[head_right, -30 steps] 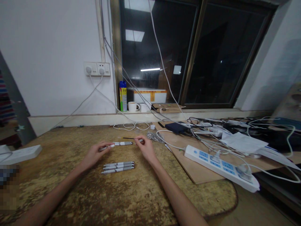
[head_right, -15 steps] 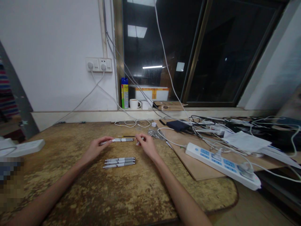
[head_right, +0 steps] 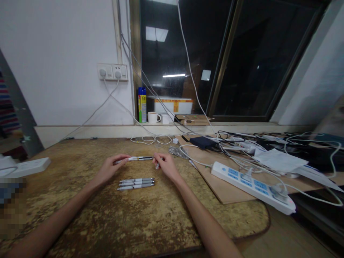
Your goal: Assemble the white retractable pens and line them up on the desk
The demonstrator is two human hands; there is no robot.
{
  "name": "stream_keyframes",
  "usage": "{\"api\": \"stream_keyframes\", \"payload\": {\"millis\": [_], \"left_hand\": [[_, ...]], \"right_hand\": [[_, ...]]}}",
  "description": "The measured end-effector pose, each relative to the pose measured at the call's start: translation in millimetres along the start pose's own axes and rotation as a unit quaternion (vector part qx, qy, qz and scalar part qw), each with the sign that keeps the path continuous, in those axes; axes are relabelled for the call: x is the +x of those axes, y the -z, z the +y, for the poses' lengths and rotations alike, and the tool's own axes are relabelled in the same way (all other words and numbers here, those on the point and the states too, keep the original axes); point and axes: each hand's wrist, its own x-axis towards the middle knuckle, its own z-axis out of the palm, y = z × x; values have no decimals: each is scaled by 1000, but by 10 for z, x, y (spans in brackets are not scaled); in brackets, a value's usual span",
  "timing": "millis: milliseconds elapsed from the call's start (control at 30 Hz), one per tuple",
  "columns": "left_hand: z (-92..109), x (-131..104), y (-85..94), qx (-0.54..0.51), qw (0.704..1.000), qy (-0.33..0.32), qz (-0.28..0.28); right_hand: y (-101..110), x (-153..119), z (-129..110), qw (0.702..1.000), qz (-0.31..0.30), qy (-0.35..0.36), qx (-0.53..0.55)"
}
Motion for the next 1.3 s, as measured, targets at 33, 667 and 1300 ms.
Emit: {"api": "stream_keyframes", "payload": {"millis": [33,667,1300], "left_hand": [[7,-1,-3,-2,1000,0,-1],[168,-73,-131,1,1000,-21,-14],[75,-33,-67,11,1000,-11,18]], "right_hand": [[0,0,3,1000,-2,0,1],[-197,-88,-56,994,-66,65,-60],[-84,1,29,998,43,21,42]]}}
